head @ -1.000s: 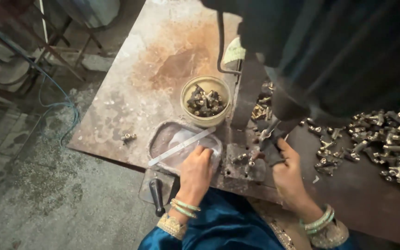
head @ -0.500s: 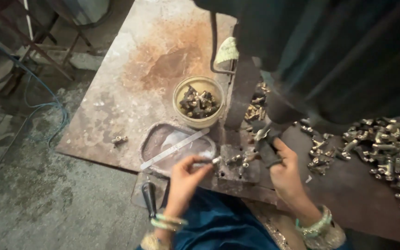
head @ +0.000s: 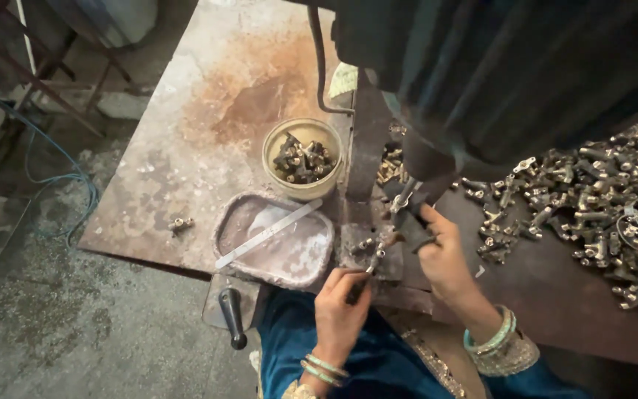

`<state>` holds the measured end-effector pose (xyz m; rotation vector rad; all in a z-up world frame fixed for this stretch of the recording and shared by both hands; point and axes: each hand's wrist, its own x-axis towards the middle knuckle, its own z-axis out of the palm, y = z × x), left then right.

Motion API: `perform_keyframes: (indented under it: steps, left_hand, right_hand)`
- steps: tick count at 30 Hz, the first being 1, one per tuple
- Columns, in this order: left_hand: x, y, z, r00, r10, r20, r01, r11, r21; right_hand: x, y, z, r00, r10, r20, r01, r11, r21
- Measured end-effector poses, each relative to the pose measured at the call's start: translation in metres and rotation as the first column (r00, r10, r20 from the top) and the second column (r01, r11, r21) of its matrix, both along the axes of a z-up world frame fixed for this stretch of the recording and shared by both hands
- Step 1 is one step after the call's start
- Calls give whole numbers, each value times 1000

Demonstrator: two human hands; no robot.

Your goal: The person sits at a bench machine and repeatedly picks up small metal fittings from a pile on the worktable, places each fitting under the machine head, operates the machine on it, and drops the processed fitting into a bowl, working through the pile one piece at a time.

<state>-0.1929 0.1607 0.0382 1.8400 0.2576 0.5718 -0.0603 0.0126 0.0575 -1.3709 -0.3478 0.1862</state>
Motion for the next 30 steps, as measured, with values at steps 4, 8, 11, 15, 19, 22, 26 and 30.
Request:
perform_keyframes:
  steps: [4,8,11,15,19,22,26,30]
  left_hand:
    - [10,-3,5,989,-65,130,46,989,143]
    - [14,-5,-10,994,-85,-69,90,994,69]
    - [15,2,1,995,-56,-82,64,993,99]
    - [27,17,39,999,35,-27,-26,958,285]
    - [44,22,35,1000,-23,-13,26,808,588]
    - [47,20,31,992,-47,-113,109,758,643]
    - [35,23,42,998,-27,-48,35,985,168]
    - [21,24,-3,998,-49,-39,22,852,-523]
  right_hand:
    - [11,-7,-26,999,27,39,-23,995,-102]
    - [6,-2,1,998,-38,59,48,982,-183]
    - [4,0,-17,998,42,36,-37,990,-139]
    - [3,8,5,1000,13,19,-12,997,-80]
    - [1,6,-5,989,-26,146,54,980,-190]
    - [3,4,4,993,-17,121,41,980,-196]
    - [-5,11,8,998,-32,56,42,983,-181]
    - [-9,15,20,997,-54,58,62,985,-159]
